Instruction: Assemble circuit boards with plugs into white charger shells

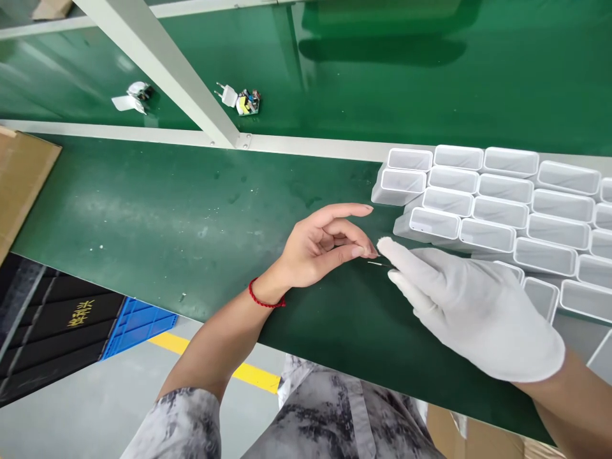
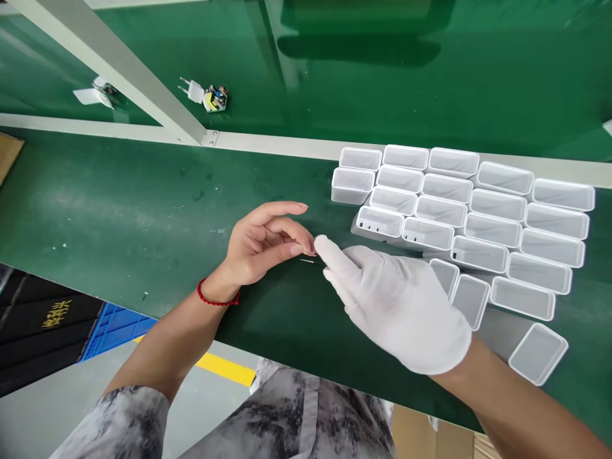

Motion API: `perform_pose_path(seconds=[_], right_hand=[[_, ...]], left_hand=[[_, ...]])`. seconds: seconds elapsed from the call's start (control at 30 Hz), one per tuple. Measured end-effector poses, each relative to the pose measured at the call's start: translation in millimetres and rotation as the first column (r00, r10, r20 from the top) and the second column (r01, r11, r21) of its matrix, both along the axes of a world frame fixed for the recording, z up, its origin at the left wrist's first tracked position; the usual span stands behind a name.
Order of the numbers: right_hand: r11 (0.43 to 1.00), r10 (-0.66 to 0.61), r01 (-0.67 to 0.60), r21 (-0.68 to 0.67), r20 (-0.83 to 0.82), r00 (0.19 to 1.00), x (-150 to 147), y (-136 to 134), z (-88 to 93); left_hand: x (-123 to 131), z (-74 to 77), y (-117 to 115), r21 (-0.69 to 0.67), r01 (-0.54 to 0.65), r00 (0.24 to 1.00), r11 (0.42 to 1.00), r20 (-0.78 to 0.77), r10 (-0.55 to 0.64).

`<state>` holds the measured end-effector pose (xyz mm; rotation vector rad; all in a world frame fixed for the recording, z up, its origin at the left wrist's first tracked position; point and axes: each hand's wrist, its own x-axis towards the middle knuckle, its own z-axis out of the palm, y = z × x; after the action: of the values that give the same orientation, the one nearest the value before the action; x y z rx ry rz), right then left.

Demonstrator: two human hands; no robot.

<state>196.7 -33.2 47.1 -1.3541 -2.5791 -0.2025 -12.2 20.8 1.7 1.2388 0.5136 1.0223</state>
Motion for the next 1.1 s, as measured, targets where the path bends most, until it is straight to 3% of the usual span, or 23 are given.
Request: perform_pose_path(seconds=[0.2,1.1], right_hand=[[0.996,-0.070,0.063,0.062,0.136,0.988,-1.3,-1.8,2.7],[0.996,-0.074,0.080,-0.034,0.145,0.987,-2.1,-1.6,-1.3]], left_hand=[[0.1,-0.2,-0.8,0.012,0.019,1.000,1.000,-0.011,-0.019],[-0.5,-2.4,-0.9,-0.003,0.017,0.999,1.000,-0.039,-0.017]])
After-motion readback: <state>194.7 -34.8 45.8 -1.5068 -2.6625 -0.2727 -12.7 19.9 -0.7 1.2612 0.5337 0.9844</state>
